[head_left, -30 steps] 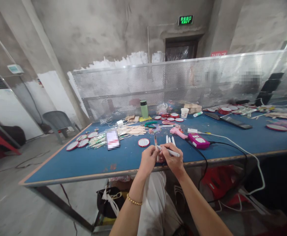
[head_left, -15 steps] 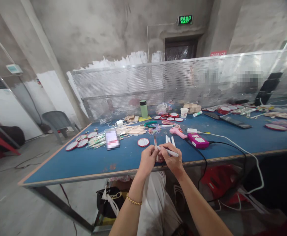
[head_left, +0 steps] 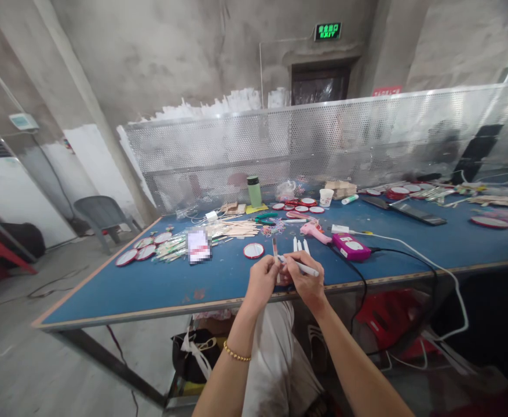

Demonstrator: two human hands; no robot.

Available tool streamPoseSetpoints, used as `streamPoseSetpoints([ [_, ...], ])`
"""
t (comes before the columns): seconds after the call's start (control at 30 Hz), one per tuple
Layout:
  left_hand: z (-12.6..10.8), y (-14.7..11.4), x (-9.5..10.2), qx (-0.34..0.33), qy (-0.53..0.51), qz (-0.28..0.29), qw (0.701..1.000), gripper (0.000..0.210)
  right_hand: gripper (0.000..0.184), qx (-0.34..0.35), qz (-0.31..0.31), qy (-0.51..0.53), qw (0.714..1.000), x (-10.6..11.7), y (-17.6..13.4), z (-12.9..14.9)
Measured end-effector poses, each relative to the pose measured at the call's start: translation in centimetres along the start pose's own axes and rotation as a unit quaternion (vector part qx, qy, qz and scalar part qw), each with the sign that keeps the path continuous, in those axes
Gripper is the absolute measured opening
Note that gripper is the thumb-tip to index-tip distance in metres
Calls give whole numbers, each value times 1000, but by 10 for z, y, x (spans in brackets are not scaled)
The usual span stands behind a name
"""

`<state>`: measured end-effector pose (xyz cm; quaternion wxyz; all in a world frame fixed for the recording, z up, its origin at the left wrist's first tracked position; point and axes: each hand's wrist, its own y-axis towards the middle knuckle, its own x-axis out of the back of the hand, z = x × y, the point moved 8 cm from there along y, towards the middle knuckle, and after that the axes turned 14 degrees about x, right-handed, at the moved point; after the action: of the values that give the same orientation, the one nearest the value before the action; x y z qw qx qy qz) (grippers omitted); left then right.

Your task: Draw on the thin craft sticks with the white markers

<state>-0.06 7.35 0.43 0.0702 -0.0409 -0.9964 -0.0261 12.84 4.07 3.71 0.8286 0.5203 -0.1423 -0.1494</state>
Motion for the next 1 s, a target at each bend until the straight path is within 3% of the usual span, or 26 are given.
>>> streamPoseSetpoints([
  [0.3, 2, 0, -1, 15, -47, 10, 999, 41, 17, 8, -9, -4, 1000, 1, 0, 1],
  [0.63, -2, 0, 1, -18, 23, -9, 1000, 35, 16, 4, 1, 9, 1000, -1, 1, 0],
  [1.0, -2, -2, 0, 0, 14, 1, 1000, 35, 17, -4, 6, -10, 1000, 1, 0, 0],
])
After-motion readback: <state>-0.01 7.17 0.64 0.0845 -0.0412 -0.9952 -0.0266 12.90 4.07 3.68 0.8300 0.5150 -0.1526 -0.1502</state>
